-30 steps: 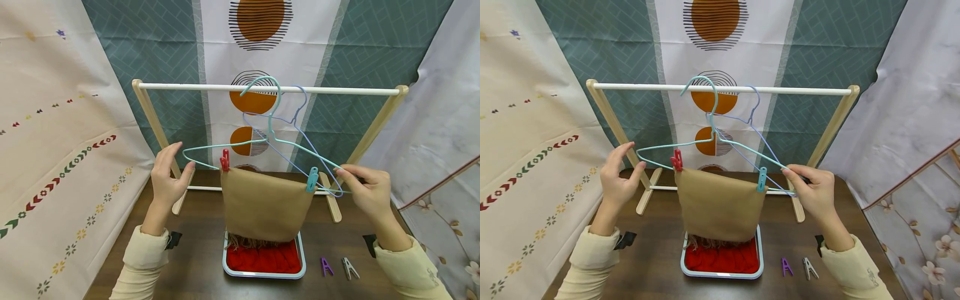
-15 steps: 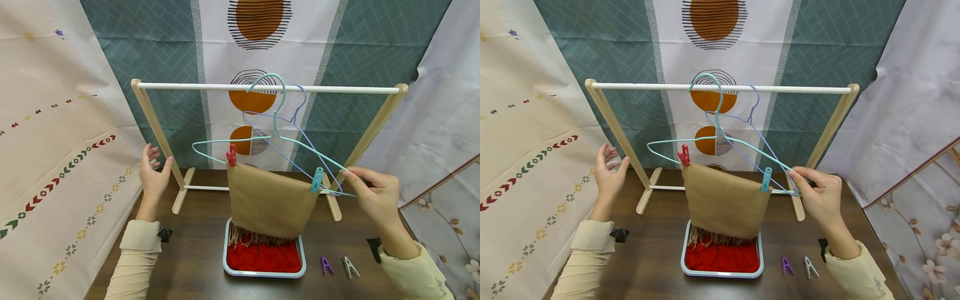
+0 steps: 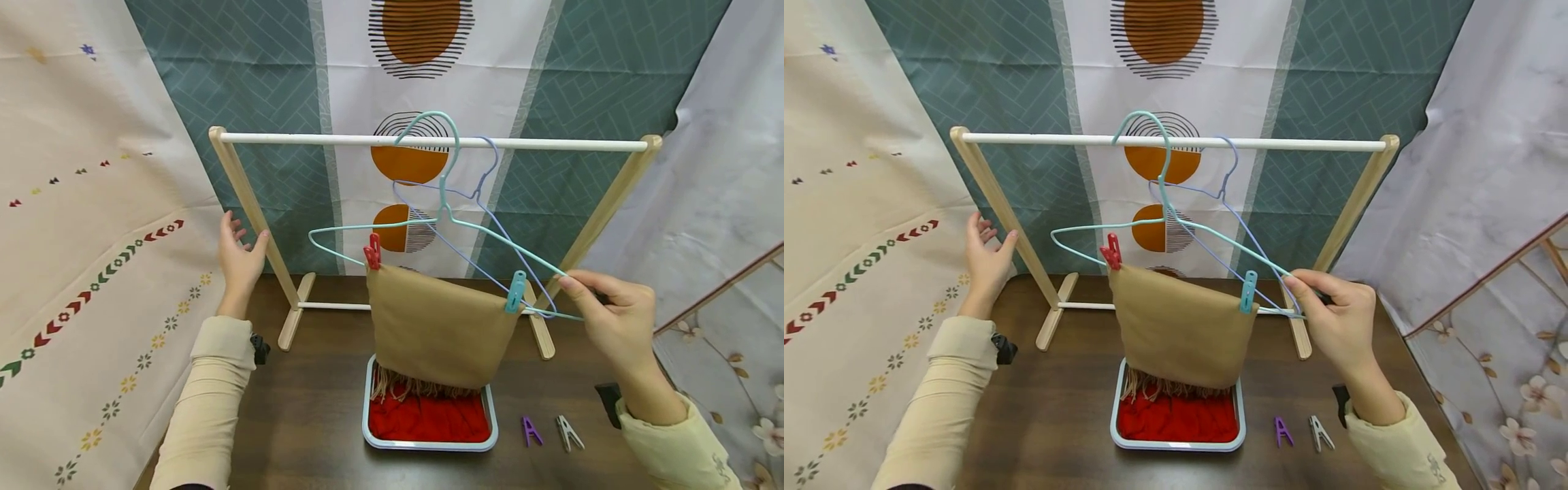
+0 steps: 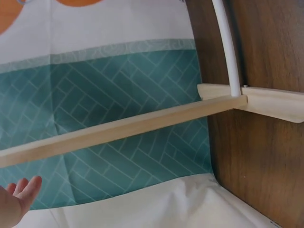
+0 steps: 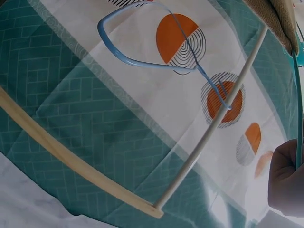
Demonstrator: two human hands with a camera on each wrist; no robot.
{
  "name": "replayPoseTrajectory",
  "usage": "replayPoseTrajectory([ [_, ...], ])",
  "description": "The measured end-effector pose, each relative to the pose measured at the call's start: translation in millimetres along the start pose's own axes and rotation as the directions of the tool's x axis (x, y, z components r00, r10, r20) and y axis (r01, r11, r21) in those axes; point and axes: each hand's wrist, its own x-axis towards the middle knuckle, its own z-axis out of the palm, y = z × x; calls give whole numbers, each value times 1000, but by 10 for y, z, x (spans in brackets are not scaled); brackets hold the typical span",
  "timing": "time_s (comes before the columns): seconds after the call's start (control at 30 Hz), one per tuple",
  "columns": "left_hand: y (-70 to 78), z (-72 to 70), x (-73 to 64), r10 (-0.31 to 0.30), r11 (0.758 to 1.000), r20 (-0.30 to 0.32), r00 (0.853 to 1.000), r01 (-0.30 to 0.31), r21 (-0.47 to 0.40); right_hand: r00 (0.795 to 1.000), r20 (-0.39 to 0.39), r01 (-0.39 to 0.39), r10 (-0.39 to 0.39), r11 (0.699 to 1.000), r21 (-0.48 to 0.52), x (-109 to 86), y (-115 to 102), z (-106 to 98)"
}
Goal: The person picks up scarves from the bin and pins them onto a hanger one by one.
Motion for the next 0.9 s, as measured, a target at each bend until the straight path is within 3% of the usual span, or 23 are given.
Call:
replayPoseTrajectory([
  [0.43, -85, 37, 150, -94, 994, 24, 995, 95, -60, 1000, -23, -6, 6, 1000, 3, 87, -97, 57],
  [0.73, -136, 90, 193, -16, 1000, -12, 1000, 16, 15, 999, -30, -20, 20, 1000, 3, 161, -156, 162],
  [0.9, -144, 127, 220, -28, 999, -17, 999, 28, 45, 996, -32, -81, 80, 996, -32, 206, -195, 214],
])
